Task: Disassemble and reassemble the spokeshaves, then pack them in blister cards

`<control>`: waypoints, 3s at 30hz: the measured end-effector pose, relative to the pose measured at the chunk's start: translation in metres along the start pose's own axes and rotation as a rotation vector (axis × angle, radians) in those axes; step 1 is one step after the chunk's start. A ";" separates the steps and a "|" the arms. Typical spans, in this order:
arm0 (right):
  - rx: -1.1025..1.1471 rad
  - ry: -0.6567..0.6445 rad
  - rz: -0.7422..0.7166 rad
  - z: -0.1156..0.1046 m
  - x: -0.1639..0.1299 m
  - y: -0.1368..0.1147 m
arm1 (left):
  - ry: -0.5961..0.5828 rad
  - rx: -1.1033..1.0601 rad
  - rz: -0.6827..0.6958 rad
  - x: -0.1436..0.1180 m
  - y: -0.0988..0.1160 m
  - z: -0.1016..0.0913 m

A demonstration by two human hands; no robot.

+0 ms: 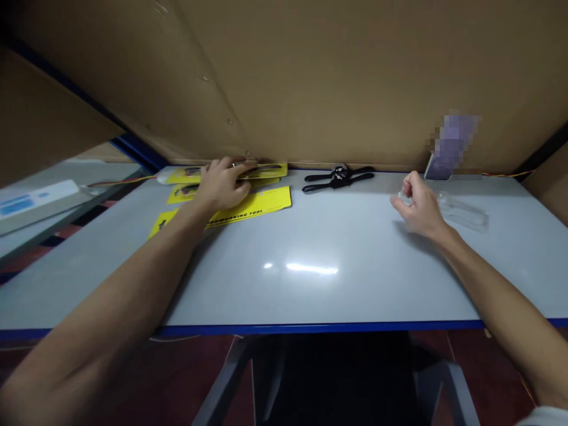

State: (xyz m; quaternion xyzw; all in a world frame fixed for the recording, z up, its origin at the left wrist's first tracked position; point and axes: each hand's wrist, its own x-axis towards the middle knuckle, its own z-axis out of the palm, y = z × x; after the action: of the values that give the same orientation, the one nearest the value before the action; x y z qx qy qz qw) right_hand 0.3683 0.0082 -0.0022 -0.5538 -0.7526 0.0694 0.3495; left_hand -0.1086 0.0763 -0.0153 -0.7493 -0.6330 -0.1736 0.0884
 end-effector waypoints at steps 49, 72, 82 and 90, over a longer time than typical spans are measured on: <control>-0.198 -0.035 -0.102 -0.011 -0.014 -0.034 | -0.305 -0.279 0.699 -0.052 0.158 0.000; 0.082 -0.154 -0.165 0.011 -0.024 -0.057 | 0.019 -0.361 0.768 -0.064 0.143 0.010; -0.260 -0.163 -0.306 0.017 -0.030 -0.049 | 0.086 -0.681 0.404 -0.060 0.154 0.002; 0.062 0.182 -0.144 0.007 -0.019 -0.041 | 0.059 -0.631 0.320 -0.043 0.130 -0.008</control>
State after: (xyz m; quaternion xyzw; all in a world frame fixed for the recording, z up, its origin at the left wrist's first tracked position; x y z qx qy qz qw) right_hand 0.3347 -0.0224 0.0041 -0.4912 -0.7530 0.0168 0.4375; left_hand 0.0119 0.0098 -0.0124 -0.8240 -0.4198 -0.3663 -0.1031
